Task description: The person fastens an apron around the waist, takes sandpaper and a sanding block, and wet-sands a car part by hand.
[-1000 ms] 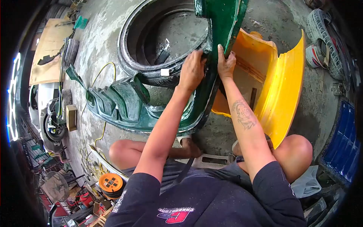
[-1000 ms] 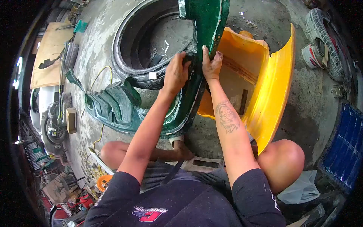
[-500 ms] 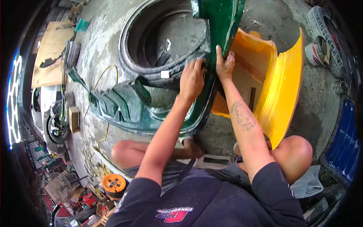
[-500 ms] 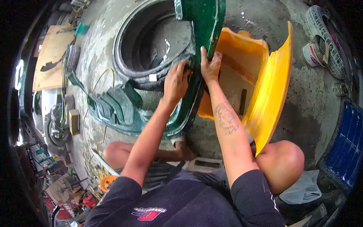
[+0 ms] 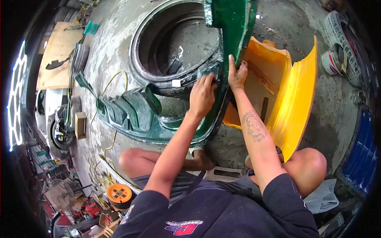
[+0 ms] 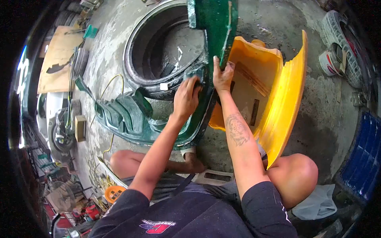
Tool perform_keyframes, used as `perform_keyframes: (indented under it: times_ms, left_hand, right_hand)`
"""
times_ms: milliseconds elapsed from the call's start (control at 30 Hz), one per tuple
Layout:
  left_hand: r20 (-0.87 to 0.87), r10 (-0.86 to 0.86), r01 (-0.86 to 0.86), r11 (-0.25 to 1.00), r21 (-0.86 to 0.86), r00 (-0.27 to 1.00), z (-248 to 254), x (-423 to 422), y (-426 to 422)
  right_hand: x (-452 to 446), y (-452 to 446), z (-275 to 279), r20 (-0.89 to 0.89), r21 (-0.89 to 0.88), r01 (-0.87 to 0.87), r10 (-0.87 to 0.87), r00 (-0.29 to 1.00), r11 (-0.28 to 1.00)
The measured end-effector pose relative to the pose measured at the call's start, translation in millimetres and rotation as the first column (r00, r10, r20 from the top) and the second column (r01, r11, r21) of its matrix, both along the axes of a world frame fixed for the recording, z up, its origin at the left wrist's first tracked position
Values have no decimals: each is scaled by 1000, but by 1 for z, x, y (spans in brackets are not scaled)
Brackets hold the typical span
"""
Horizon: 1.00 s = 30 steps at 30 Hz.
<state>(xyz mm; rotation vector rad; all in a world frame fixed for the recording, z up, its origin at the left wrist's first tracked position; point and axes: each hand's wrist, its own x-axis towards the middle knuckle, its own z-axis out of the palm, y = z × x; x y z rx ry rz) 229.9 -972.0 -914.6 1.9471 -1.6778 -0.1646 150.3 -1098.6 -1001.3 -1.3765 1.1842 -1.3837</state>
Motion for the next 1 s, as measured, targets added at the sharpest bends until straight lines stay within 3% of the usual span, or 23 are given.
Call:
perform_keyframes:
  times_ms: [33, 67, 233, 333, 400, 467, 533, 667, 733, 767, 867, 1000]
  left_hand:
    - [37, -17, 20, 997, -80, 999, -2, 9, -21]
    - [73, -37, 47, 988, -150, 997, -5, 14, -31]
    - [-6, -35, 34, 997, -63, 999, -5, 2, 6]
    - [-12, -3, 3, 999, -36, 1000, -6, 1, 10]
    - [-4, 30, -31, 997, -70, 1000, -9, 9, -9]
    - [12, 35, -30, 958, -284, 999, -8, 17, -29]
    - [-287, 270, -334, 920, -206, 919, 3, 12, -18]
    - [-248, 240, -264, 962, -66, 938, -3, -3, 30]
    - [-99, 219, -225, 972, -61, 971, -17, -11, 25]
    - [-46, 180, -184, 977, -104, 983, -20, -5, 11]
    - [-83, 152, -166, 968, -189, 985, -16, -3, -10]
    - [-108, 136, -150, 980, -134, 985, -17, -8, 22]
  right_hand:
    - [0, 3, 7, 51, 14, 20, -21, 998, 1000]
    - [-3, 1, 4, -49, 45, -6, 8, 999, 999]
    - [3, 0, -8, -27, -27, 80, -81, 996, 996]
    - [0, -3, -6, -75, -31, 9, -11, 997, 999]
    - [0, 2, 2, -31, 26, 49, -48, 998, 998]
    - [-3, 2, 5, -53, 54, 12, -10, 999, 998]
    - [-1, 1, 1, -60, 27, 38, -36, 998, 999]
    - [2, -2, -1, -32, 14, 77, -76, 997, 997]
    - [0, -2, -3, -31, -32, 2, -3, 1000, 999]
    - [-2, 0, -2, -69, 36, -1, 4, 998, 999]
    - [-4, 0, -1, -44, 3, -14, 15, 999, 1000]
    - [1, -1, -8, -73, -23, 39, -41, 997, 999]
